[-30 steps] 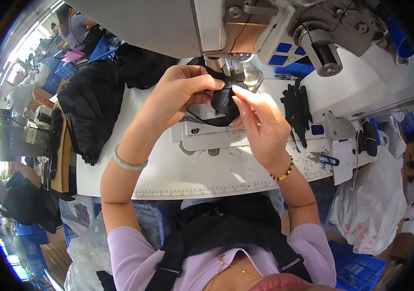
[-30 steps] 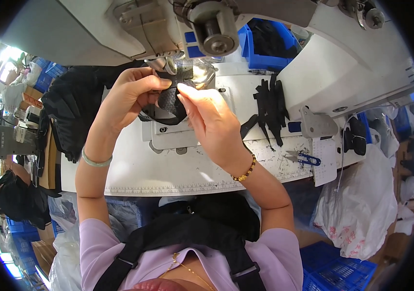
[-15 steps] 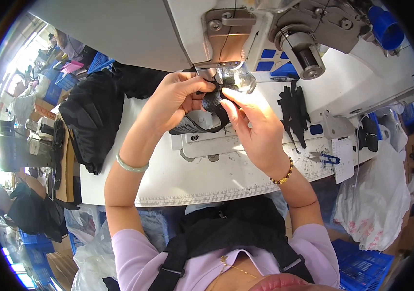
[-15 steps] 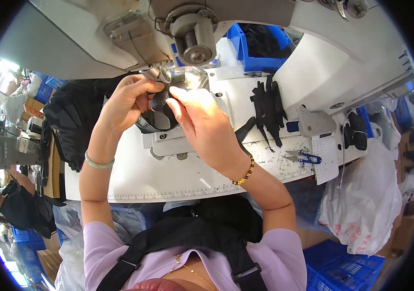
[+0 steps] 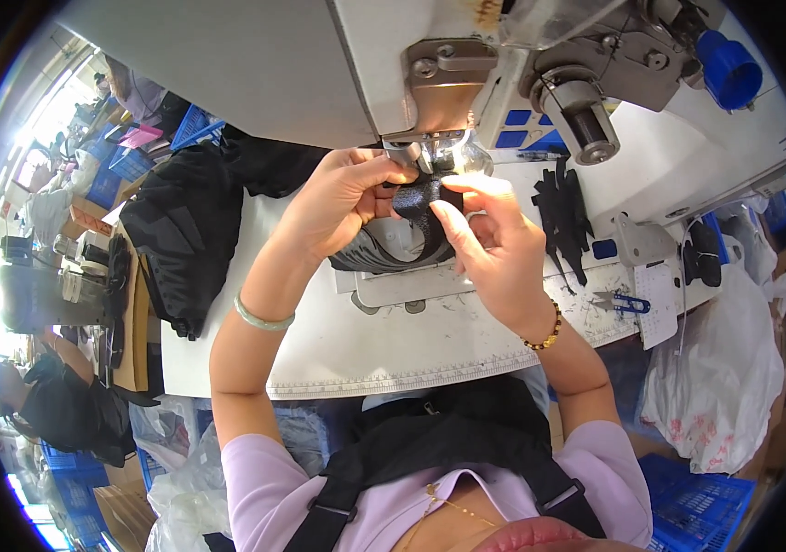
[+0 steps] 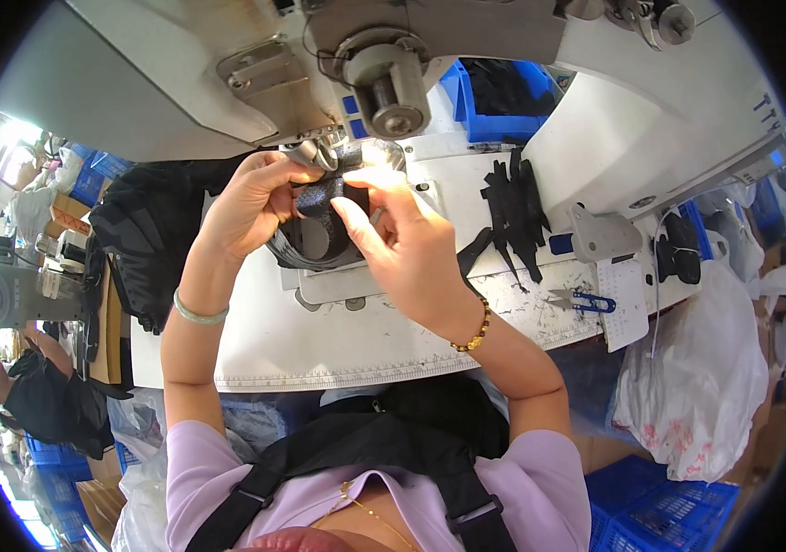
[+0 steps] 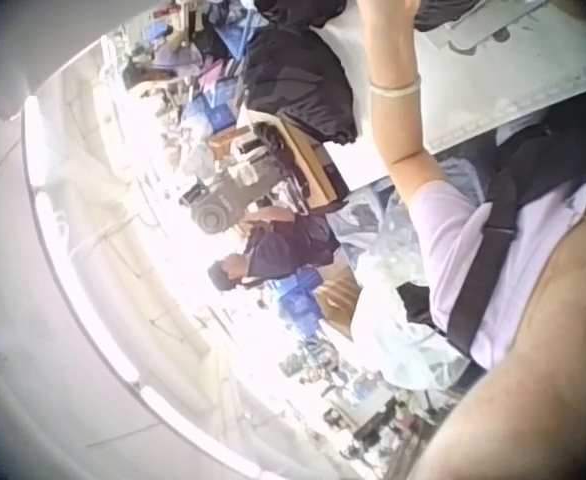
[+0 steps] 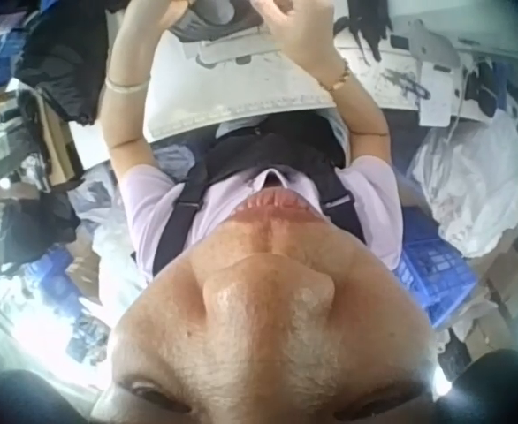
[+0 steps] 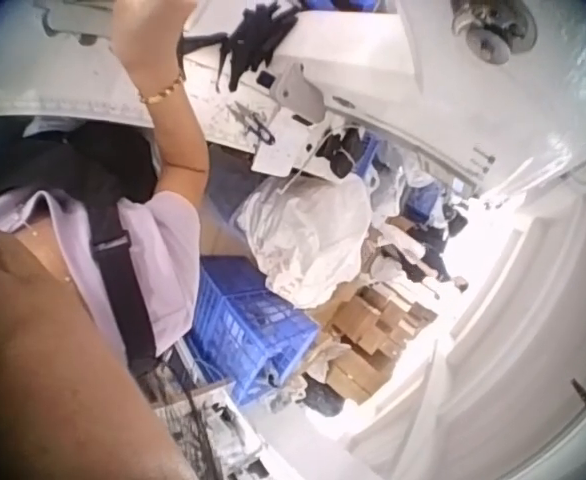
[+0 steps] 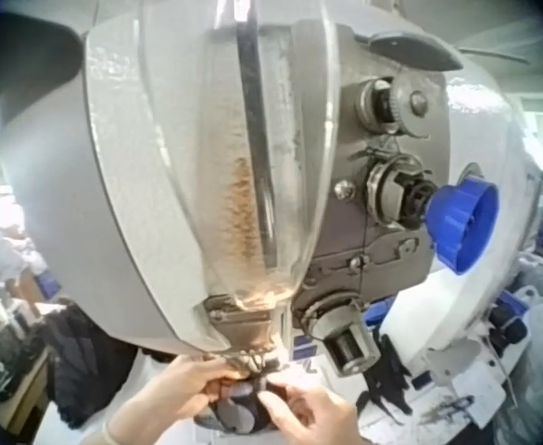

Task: Stitching and assembling components of a shoe using a sewing machine.

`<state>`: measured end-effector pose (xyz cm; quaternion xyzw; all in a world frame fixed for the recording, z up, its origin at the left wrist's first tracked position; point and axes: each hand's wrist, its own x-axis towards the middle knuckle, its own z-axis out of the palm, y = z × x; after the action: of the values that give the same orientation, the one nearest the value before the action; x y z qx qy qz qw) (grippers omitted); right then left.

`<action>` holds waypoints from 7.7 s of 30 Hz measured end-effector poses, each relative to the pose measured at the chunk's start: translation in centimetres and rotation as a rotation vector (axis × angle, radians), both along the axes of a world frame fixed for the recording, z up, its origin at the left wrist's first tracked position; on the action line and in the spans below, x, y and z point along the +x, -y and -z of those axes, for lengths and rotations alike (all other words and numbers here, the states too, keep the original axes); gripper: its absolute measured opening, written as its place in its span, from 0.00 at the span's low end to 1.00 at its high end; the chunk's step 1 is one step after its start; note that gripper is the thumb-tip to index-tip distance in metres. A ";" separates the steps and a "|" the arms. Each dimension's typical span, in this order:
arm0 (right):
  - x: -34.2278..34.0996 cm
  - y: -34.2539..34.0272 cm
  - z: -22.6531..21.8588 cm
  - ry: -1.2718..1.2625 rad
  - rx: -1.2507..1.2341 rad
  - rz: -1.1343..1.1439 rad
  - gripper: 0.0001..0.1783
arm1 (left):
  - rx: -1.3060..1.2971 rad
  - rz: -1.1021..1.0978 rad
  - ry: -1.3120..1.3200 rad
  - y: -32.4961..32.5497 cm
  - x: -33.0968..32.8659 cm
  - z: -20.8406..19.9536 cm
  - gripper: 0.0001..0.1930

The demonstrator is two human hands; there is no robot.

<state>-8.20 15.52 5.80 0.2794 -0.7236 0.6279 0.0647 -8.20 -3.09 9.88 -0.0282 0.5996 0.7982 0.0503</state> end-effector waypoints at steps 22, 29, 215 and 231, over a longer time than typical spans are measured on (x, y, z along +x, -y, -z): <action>-0.2 -1.2 0.7 0.091 -0.180 -0.157 0.12 | 0.074 -0.152 -0.090 1.1 -0.2 2.4 0.04; -0.6 -0.5 0.7 0.033 -0.167 -0.095 0.13 | 0.049 -0.129 -0.081 0.6 0.4 1.3 0.02; -0.5 -10.9 7.3 0.420 0.379 -0.150 0.09 | -1.381 -0.001 -1.202 -7.4 5.7 11.6 0.20; 2.8 -8.0 5.5 0.441 -0.172 -0.295 0.07 | -0.193 -0.106 -0.314 -9.8 7.2 9.4 0.08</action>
<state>-5.44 23.51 0.26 0.2320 -0.6158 0.7351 -0.1630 -1.00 6.75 0.44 0.0603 0.6717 0.7330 -0.0889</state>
